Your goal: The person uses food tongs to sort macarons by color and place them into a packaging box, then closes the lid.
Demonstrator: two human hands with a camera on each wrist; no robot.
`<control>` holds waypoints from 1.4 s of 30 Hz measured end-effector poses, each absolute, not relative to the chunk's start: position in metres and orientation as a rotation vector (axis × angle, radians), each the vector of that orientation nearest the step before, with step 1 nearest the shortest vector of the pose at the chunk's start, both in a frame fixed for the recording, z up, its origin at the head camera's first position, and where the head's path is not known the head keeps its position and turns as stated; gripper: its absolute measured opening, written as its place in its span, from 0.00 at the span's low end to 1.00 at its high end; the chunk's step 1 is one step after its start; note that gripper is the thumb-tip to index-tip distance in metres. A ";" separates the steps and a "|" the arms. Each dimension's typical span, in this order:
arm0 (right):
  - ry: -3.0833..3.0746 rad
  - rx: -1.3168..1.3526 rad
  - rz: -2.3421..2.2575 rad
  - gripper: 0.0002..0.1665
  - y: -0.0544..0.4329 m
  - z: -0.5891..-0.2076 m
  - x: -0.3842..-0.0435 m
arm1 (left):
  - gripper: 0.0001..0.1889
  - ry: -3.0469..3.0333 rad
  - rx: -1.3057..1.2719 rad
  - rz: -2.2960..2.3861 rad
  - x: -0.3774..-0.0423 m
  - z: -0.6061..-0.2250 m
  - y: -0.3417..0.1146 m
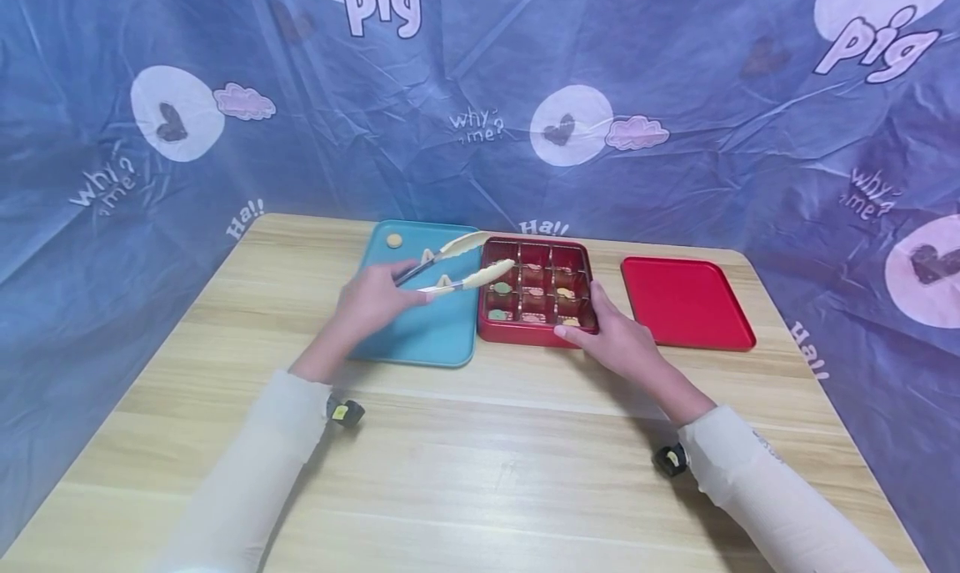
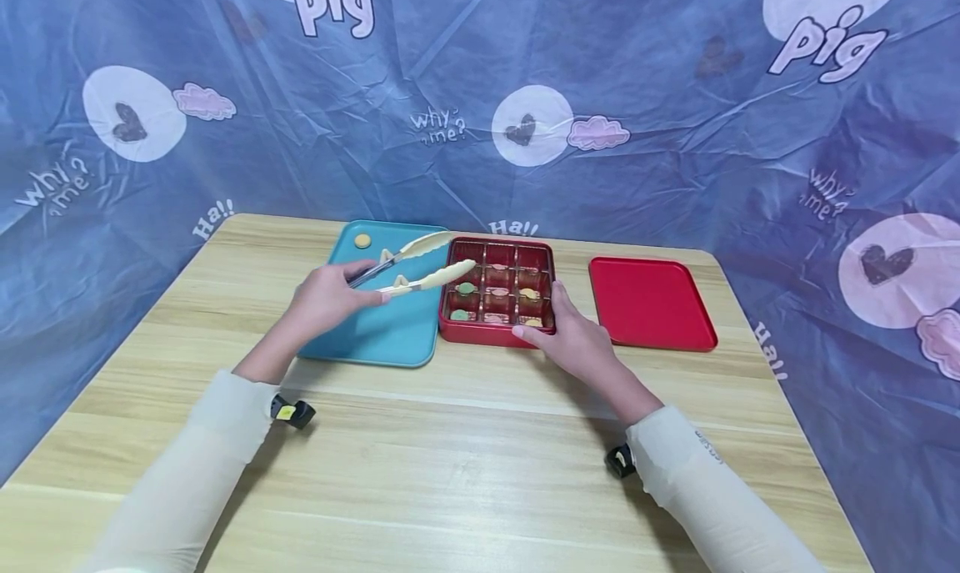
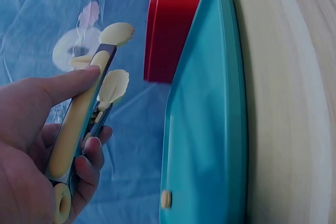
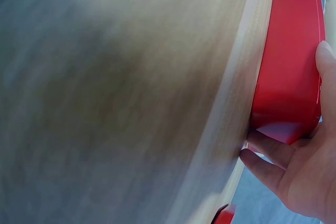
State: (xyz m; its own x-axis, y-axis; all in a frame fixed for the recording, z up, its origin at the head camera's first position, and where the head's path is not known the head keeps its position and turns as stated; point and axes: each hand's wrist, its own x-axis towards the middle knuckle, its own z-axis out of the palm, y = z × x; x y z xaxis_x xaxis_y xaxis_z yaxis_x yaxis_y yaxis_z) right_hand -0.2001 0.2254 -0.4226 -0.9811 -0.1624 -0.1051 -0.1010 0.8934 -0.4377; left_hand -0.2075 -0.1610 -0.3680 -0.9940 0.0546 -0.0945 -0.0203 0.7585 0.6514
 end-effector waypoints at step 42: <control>2.903 -0.192 -0.689 0.75 0.226 -0.422 -0.200 | 0.39 2.963 -0.313 0.923 -0.225 -0.397 -0.254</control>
